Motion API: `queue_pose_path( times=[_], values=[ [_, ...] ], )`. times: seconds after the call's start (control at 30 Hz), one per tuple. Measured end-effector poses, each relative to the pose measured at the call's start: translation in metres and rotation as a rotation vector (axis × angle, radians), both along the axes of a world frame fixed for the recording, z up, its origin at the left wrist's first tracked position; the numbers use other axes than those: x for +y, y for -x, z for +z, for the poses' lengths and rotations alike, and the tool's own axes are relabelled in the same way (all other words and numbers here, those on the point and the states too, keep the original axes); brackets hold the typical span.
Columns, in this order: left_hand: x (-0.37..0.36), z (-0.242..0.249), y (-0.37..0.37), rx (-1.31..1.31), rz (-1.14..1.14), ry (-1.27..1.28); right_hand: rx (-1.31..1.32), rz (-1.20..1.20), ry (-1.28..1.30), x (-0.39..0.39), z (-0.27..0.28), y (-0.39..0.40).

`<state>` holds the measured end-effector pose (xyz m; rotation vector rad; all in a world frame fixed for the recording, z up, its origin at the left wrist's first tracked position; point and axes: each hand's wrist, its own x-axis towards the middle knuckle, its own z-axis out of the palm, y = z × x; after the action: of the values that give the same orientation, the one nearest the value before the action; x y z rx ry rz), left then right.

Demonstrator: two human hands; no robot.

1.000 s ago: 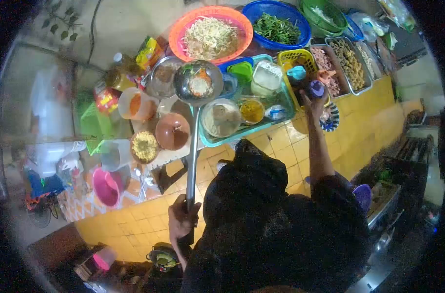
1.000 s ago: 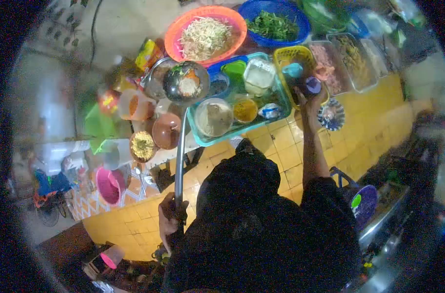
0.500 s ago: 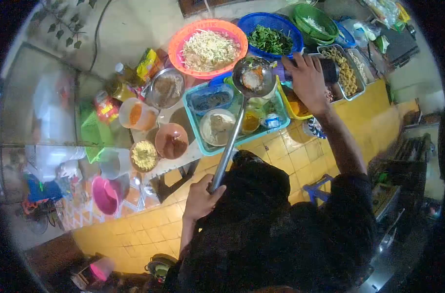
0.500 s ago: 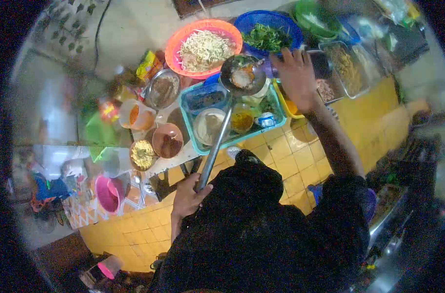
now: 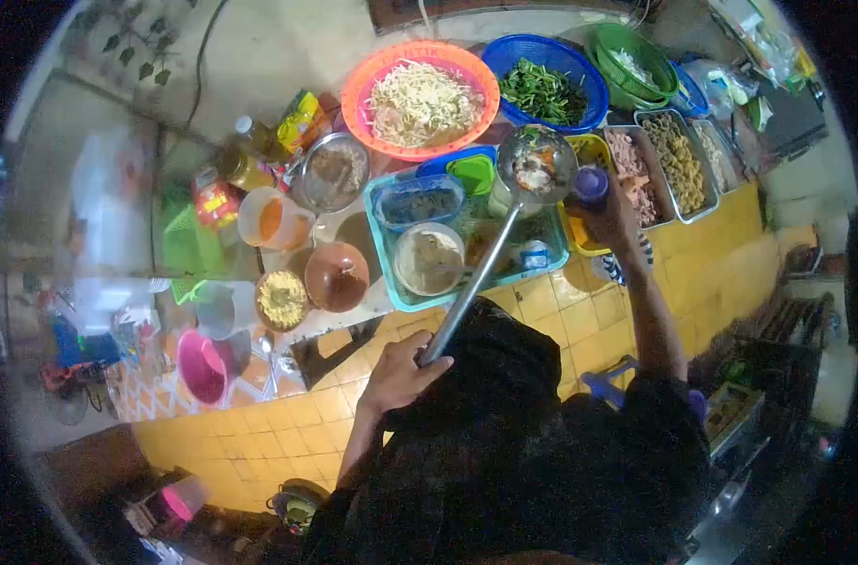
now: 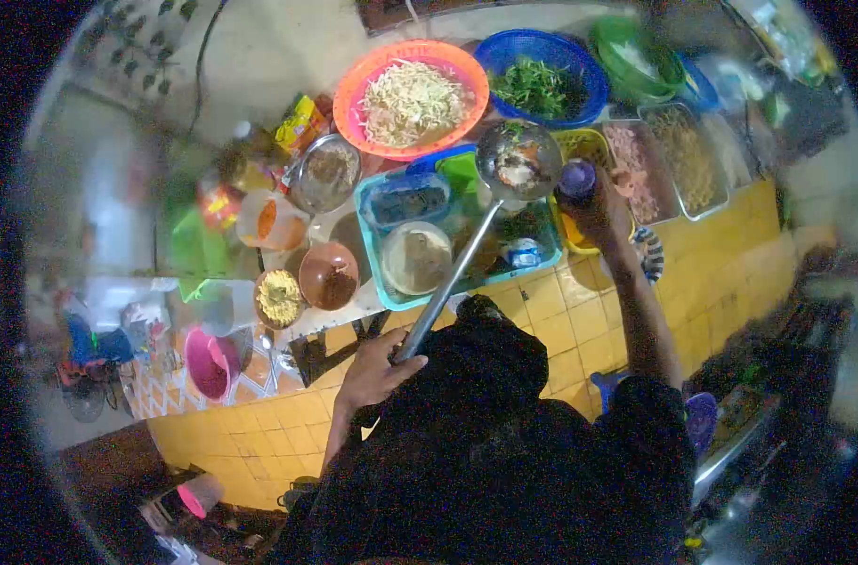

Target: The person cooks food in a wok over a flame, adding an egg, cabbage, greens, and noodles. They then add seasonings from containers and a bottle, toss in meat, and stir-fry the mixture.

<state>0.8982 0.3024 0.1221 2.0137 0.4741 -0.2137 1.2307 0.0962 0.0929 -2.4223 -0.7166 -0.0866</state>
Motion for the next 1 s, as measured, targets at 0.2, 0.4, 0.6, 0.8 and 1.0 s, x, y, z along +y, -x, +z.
queue_pose_path(
  times=[0.2, 0.4, 0.6, 0.8, 1.0],
  values=[
    [0.000, 0.003, -0.033, 0.101, -0.125, -0.022, 0.427, -0.107, -0.621, -0.050, -0.051, 0.003],
    [0.007, 0.004, -0.051, 0.173, -0.127, 0.112, -0.096, -0.049, -0.288, -0.105, -0.078, -0.061],
    [0.002, 0.030, -0.068, 0.219, -0.034, 0.101, 0.136, -0.047, -0.369, -0.092, -0.123, -0.102],
    [-0.005, 0.017, -0.066, 0.072, -0.016, 0.059, 0.160, 0.035, -0.302, -0.071, -0.080, -0.126],
    [-0.018, 0.026, -0.077, 0.216, 0.046, 0.193, 0.111, 0.429, 0.286, -0.024, 0.063, -0.151]
  ],
)
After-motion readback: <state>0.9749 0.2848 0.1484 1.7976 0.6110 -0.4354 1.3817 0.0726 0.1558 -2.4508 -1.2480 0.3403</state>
